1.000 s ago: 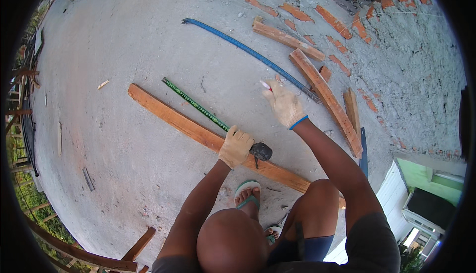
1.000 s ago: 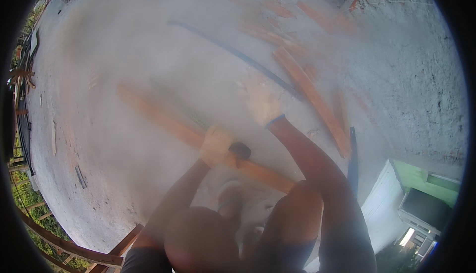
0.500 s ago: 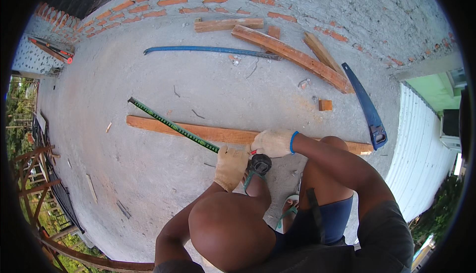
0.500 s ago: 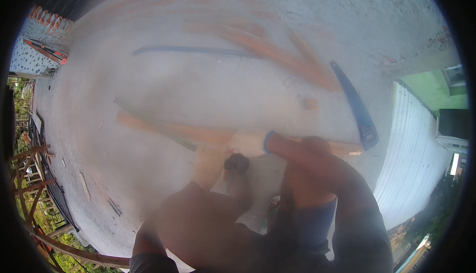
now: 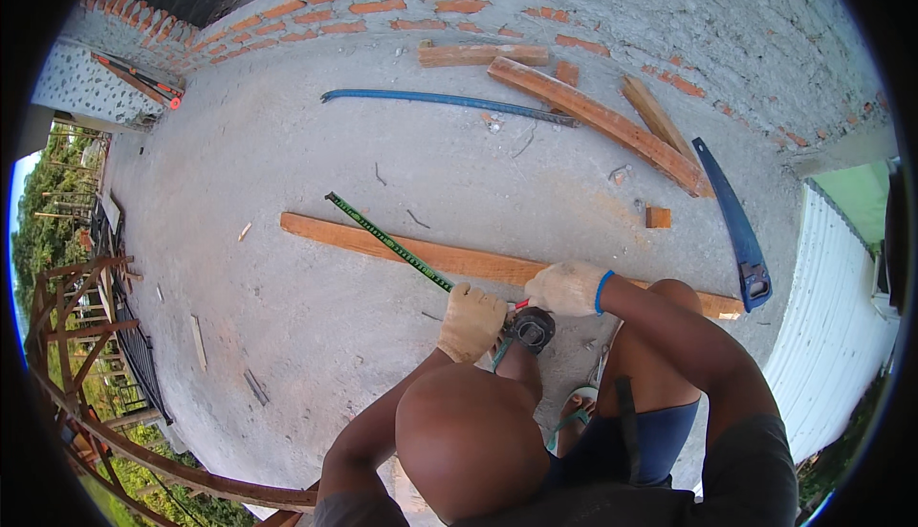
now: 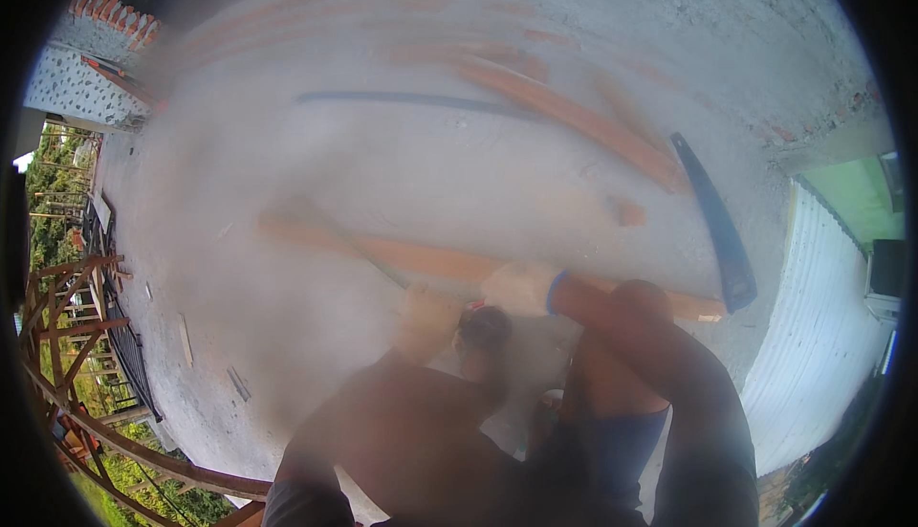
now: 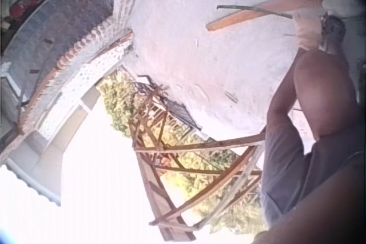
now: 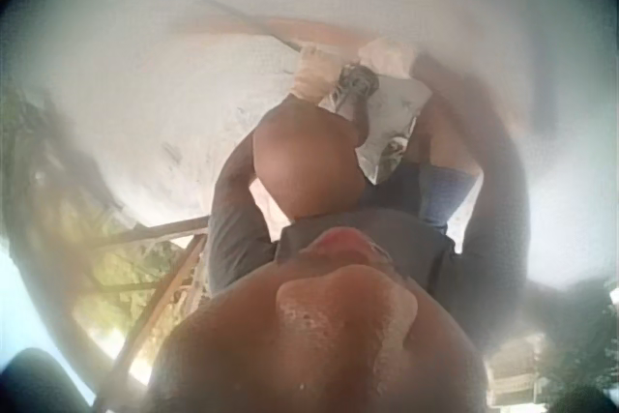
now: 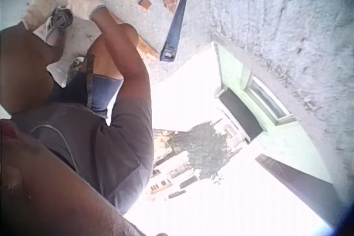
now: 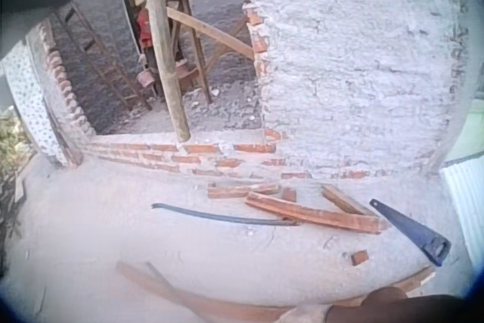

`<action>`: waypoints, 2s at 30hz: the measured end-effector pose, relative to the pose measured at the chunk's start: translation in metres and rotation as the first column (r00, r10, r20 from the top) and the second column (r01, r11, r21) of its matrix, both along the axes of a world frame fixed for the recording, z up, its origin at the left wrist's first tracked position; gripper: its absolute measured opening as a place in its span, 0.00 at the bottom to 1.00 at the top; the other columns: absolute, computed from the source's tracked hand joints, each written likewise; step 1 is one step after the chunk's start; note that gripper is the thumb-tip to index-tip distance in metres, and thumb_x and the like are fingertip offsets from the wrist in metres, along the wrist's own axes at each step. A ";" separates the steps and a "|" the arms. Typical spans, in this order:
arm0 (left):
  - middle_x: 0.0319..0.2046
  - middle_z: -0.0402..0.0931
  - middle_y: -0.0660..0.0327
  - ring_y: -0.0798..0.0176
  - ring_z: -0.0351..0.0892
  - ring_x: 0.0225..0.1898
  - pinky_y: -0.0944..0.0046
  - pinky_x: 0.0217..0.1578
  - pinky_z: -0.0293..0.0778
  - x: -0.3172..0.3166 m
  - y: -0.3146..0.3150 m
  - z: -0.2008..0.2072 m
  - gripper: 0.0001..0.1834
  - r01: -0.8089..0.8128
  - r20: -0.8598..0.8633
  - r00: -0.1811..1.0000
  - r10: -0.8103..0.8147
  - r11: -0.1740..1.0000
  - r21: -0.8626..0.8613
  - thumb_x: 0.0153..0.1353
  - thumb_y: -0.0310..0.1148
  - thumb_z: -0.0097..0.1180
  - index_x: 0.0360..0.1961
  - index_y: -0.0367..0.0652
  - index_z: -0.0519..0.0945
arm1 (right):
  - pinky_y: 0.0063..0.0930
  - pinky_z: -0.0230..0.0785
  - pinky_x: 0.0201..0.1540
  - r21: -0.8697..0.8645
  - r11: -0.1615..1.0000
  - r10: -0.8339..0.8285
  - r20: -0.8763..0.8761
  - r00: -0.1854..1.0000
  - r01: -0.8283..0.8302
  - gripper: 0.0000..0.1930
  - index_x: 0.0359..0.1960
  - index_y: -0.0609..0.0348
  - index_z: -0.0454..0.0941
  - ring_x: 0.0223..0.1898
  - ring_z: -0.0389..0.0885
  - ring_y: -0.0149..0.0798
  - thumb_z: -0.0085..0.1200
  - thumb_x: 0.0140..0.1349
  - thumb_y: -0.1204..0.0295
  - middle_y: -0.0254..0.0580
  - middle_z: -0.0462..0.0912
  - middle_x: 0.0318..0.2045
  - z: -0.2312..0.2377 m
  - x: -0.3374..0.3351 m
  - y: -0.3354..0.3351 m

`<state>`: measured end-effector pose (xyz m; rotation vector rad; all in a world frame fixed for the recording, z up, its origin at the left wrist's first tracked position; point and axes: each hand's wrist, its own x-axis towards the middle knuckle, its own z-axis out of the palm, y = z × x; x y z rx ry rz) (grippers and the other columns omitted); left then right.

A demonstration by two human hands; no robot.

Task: The person measures a wooden plank with a tape measure, marks it with a pencil, and cuts it using a hand saw. The person also uses a crowbar to pry apart pieces of wood and moves them aside.

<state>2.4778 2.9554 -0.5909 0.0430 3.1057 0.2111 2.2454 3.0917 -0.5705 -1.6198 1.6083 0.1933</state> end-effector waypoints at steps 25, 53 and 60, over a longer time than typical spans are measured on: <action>0.28 0.72 0.68 0.59 0.75 0.37 0.47 0.57 0.69 -0.067 -0.023 -0.002 0.26 -0.193 -0.386 0.901 0.196 0.980 0.049 0.54 0.34 0.65 0.58 0.52 0.86 | 0.59 0.75 0.53 -0.354 0.750 -0.641 -0.178 0.747 0.559 0.27 0.56 0.63 0.83 0.48 0.87 0.64 0.48 0.74 0.51 0.66 0.88 0.44 -0.081 -0.141 0.019; 0.25 0.74 0.69 0.60 0.77 0.34 0.52 0.52 0.70 -0.042 -0.030 -0.027 0.20 -0.339 -0.473 0.808 0.351 0.934 0.113 0.54 0.35 0.64 0.51 0.53 0.86 | 0.18 0.61 0.23 0.530 0.721 -0.646 0.748 0.155 0.447 0.34 0.60 0.56 0.77 0.25 0.72 0.22 0.56 0.69 0.39 0.31 0.82 0.34 -0.017 0.003 -0.041; 0.25 0.75 0.68 0.60 0.78 0.33 0.52 0.47 0.71 -0.044 -0.025 -0.049 0.15 -0.306 -0.494 0.804 0.331 0.943 0.133 0.57 0.37 0.62 0.46 0.50 0.85 | 0.22 0.77 0.23 0.634 0.662 -0.739 0.641 0.208 0.399 0.46 0.67 0.62 0.73 0.29 0.86 0.28 0.61 0.61 0.33 0.40 0.86 0.36 -0.031 -0.003 -0.039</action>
